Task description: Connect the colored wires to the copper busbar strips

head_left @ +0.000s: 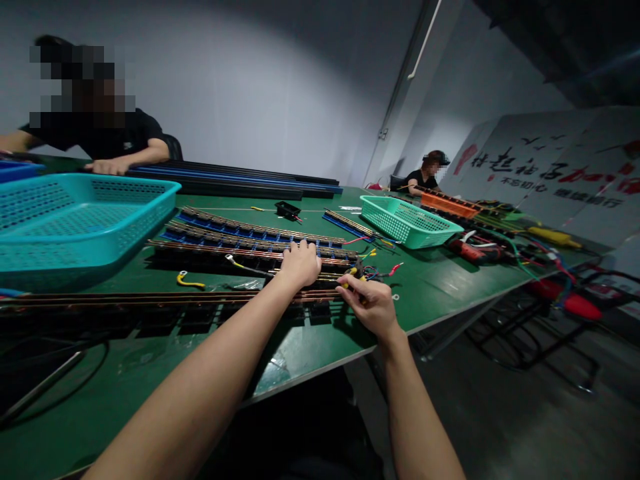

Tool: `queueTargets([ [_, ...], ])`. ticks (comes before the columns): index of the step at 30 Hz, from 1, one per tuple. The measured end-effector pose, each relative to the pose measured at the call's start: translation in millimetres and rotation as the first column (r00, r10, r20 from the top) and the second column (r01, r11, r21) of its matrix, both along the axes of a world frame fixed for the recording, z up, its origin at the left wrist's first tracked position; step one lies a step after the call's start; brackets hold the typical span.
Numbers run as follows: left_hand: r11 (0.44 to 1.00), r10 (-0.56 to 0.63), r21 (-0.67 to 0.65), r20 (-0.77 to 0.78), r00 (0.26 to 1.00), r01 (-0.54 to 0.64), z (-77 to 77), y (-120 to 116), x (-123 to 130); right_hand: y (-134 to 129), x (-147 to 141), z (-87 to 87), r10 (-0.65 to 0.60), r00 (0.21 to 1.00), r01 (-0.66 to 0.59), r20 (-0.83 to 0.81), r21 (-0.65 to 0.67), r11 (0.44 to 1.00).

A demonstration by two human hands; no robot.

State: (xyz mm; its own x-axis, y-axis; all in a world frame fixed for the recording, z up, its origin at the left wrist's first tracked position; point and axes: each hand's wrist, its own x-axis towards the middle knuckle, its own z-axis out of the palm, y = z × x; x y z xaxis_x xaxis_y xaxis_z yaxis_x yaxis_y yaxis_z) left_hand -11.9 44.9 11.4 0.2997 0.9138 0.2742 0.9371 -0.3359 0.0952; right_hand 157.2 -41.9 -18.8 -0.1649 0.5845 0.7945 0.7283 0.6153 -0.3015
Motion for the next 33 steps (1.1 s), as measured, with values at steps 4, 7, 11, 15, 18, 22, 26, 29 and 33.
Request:
queueTargets([
  [4, 1.0, 0.001, 0.007, -0.003, 1.0, -0.001, 0.0, -0.2, -0.2, -0.3, -1.3, -0.7, -0.014, 1.0, 0.014, -0.009, -0.015, 1.0],
  [7, 1.0, 0.0, 0.003, -0.003, 1.0, 0.0, 0.6, -0.6, -0.5, -2.3, -2.8, -1.1, -0.013, 0.999, 0.011, -0.053, -0.026, 1.0],
  [11, 1.0, -0.001, 0.0, 0.0, 1.0, 0.001, 1.3, -0.9, -0.2, -5.1, -5.1, -1.3, -0.016, 0.975, 0.007, -0.221, -0.038, 0.999],
  [15, 1.0, -0.001, -0.019, -0.002, 1.0, 0.001, 1.6, -0.6, -0.3, -5.5, -6.8, -0.9, -0.066, 0.841, 0.045, -0.537, -0.051, 0.998],
  [18, 1.0, -0.004, -0.021, -0.001, 1.0, 0.004, 1.5, -0.5, -1.0, -4.2, -6.9, 0.8, -0.059, 0.727, 0.045, -0.684, -0.039, 0.998],
  [22, 1.0, -0.007, -0.015, -0.001, 1.0, 0.007, 1.2, -0.5, -1.3, -0.3, -5.0, 3.3, -0.056, 0.63, 0.08, -0.774, -0.006, 0.997],
  [26, 1.0, -0.002, -0.013, -0.006, 1.0, 0.002, 0.9, -0.4, -1.0, 4.1, -3.8, 4.5, -0.016, 0.552, 0.089, -0.833, 0.04, 0.995],
  [29, 1.0, -0.006, -0.015, -0.009, 1.0, 0.006, 1.0, -0.4, -1.1, 6.1, -3.8, 6.0, 0.02, 0.501, 0.093, -0.865, 0.077, 0.993],
  [33, 1.0, -0.004, -0.019, -0.009, 1.0, 0.004, 1.1, -0.5, -1.3, 5.7, -0.9, 6.8, 0.053, 0.457, 0.091, -0.888, 0.107, 0.99],
])
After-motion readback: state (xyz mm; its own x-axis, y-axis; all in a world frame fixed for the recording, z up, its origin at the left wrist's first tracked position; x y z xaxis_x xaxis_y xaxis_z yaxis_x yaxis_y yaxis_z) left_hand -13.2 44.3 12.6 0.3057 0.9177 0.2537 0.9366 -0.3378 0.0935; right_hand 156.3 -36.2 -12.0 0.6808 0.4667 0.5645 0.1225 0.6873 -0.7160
